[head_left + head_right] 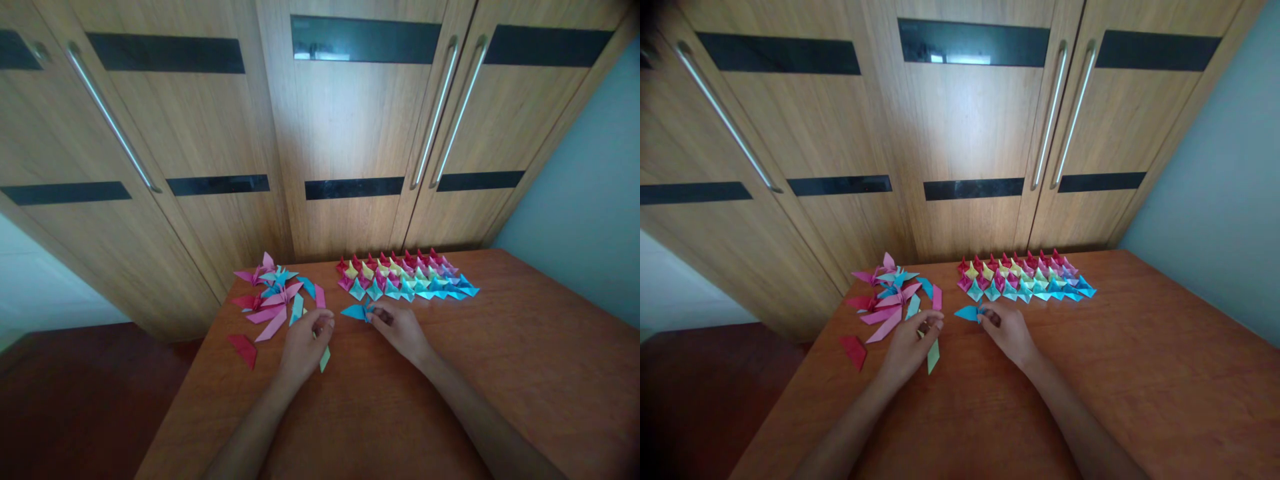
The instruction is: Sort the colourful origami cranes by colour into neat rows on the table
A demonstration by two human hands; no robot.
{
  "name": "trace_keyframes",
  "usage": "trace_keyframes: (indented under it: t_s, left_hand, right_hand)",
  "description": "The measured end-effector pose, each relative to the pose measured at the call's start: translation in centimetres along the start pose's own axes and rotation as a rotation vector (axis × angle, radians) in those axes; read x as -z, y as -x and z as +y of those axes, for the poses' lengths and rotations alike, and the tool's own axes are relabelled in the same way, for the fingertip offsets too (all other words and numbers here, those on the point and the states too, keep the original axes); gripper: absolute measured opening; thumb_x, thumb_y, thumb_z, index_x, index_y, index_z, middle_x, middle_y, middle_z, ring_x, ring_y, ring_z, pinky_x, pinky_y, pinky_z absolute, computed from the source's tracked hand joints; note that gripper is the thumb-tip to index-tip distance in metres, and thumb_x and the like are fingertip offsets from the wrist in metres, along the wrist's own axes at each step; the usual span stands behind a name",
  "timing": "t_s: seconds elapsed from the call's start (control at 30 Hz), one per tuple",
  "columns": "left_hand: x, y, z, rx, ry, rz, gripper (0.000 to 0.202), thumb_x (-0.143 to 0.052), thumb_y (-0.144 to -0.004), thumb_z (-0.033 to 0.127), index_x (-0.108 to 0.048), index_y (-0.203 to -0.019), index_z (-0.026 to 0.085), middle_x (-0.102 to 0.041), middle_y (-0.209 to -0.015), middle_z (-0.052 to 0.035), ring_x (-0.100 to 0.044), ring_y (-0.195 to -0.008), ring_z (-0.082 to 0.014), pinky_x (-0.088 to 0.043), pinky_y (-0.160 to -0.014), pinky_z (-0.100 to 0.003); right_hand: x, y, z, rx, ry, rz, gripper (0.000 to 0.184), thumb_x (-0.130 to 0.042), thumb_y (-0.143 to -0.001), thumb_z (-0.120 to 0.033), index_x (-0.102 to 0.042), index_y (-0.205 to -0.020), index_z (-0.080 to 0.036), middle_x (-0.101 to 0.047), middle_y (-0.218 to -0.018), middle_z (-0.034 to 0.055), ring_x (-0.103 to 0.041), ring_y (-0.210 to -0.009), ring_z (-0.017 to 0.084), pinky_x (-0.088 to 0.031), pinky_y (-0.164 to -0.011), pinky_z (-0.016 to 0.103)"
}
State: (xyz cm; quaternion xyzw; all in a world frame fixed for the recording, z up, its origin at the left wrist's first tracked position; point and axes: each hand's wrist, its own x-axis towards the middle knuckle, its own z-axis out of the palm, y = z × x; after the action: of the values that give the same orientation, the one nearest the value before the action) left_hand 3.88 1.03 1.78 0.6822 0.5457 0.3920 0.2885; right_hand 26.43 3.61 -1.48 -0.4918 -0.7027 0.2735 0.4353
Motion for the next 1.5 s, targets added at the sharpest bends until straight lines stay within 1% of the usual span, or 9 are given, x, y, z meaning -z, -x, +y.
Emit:
trace_keyframes:
  t_s: [0.13, 0.27, 0.4, 0.63, 0.93, 1.2, 1.27, 1.37, 1.5]
  left_hand:
    - [0.0, 0.0, 0.0, -0.008, -0.002, 0.000, 0.020, -0.056, -0.081, 0.030, -0.068, -0.095, 0.022, -0.069, -0.085, -0.0028, -0.058, -0.073, -0.0183, -0.040, -0.068, -0.027]
    - [-0.1, 0.1, -0.1, -0.021, 0.025, 0.004, 0.018, -0.056, -0.081, 0.030, -0.068, -0.092, 0.023, -0.069, -0.085, -0.0023, -0.057, -0.070, -0.0180, -0.040, -0.069, -0.027]
    - [-0.1, 0.2, 0.0, -0.017, 0.023, 0.007, 0.017, -0.056, -0.081, 0.029, -0.068, -0.091, 0.024, -0.069, -0.086, -0.0022, -0.057, -0.070, -0.0182, -0.040, -0.069, -0.028]
    - [-0.1, 0.2, 0.1, -0.002, 0.058, 0.004, 0.017, -0.057, -0.080, 0.030, -0.068, -0.091, 0.024, -0.068, -0.084, -0.0023, -0.056, -0.069, -0.0181, -0.039, -0.068, -0.028]
    - [-0.2, 0.1, -0.4, -0.016, 0.011, -0.012, 0.018, -0.055, -0.081, 0.027, -0.068, -0.092, 0.023, -0.069, -0.085, -0.0020, -0.056, -0.068, -0.0170, -0.039, -0.067, -0.027]
    - [-0.1, 0.1, -0.2, 0.014, 0.089, 0.001, 0.016, -0.059, -0.077, 0.028, -0.070, -0.089, 0.024, -0.070, -0.085, -0.0021, -0.056, -0.067, -0.0175, -0.040, -0.067, -0.027]
    - [-0.2, 0.1, -0.3, 0.009, 0.087, 0.010, 0.016, -0.059, -0.077, 0.027, -0.070, -0.089, 0.024, -0.070, -0.084, -0.0016, -0.056, -0.066, -0.0173, -0.039, -0.067, -0.027]
    - [-0.2, 0.1, -0.4, 0.001, 0.075, 0.019, 0.016, -0.059, -0.078, 0.028, -0.070, -0.090, 0.024, -0.069, -0.083, -0.0015, -0.055, -0.065, -0.0170, -0.039, -0.065, -0.026]
    - [0.5, -0.3, -0.4, -0.024, 0.011, 0.014, 0.019, -0.058, -0.078, 0.025, -0.070, -0.092, 0.024, -0.069, -0.085, -0.0016, -0.055, -0.063, -0.0164, -0.038, -0.063, -0.026]
  right_hand:
    - [-0.1, -0.8, 0.8, 0.033, 0.072, -0.036, 0.015, -0.057, -0.081, -0.034, -0.065, -0.077, -0.022, -0.061, -0.064, 0.0001, -0.054, -0.061, 0.016, -0.039, -0.058, 0.027]
    - [-0.3, -1.2, 1.3, 0.029, 0.099, -0.057, 0.015, -0.057, -0.081, -0.034, -0.066, -0.081, -0.022, -0.061, -0.063, -0.0005, -0.055, -0.060, 0.016, -0.039, -0.057, 0.026]
    - [0.0, -1.5, 1.1, 0.028, 0.090, -0.054, 0.016, -0.056, -0.081, -0.035, -0.066, -0.081, -0.022, -0.062, -0.065, 0.0002, -0.054, -0.059, 0.016, -0.038, -0.057, 0.026]
    - [0.6, -2.0, 0.4, 0.019, 0.096, -0.095, 0.019, -0.055, -0.081, -0.038, -0.066, -0.077, -0.022, -0.061, -0.063, 0.0000, -0.052, -0.057, 0.015, -0.037, -0.056, 0.026]
    - [0.7, -2.0, 0.8, 0.036, 0.193, -0.097, 0.018, -0.054, -0.082, -0.035, -0.066, -0.080, -0.022, -0.063, -0.066, 0.0008, -0.053, -0.058, 0.016, -0.038, -0.057, 0.027]
    - [0.6, -2.0, 1.3, 0.046, 0.204, -0.092, 0.020, -0.054, -0.082, -0.037, -0.066, -0.080, -0.022, -0.062, -0.064, 0.0005, -0.053, -0.058, 0.016, -0.039, -0.057, 0.027]
    - [0.6, -1.8, 1.5, 0.053, 0.212, -0.074, 0.020, -0.055, -0.082, -0.037, -0.067, -0.084, -0.022, -0.064, -0.066, 0.0008, -0.055, -0.059, 0.016, -0.040, -0.058, 0.028]
    - [0.9, -1.5, 1.3, 0.027, 0.237, -0.008, 0.023, -0.055, -0.082, -0.038, -0.067, -0.092, -0.022, -0.066, -0.070, 0.0018, -0.056, -0.060, 0.017, -0.043, -0.061, 0.029]
    - [1.5, -0.7, 0.1, -0.006, 0.221, 0.096, 0.022, -0.054, -0.084, -0.039, -0.068, -0.089, -0.022, -0.067, -0.071, 0.0028, -0.057, -0.063, 0.018, -0.043, -0.063, 0.030]
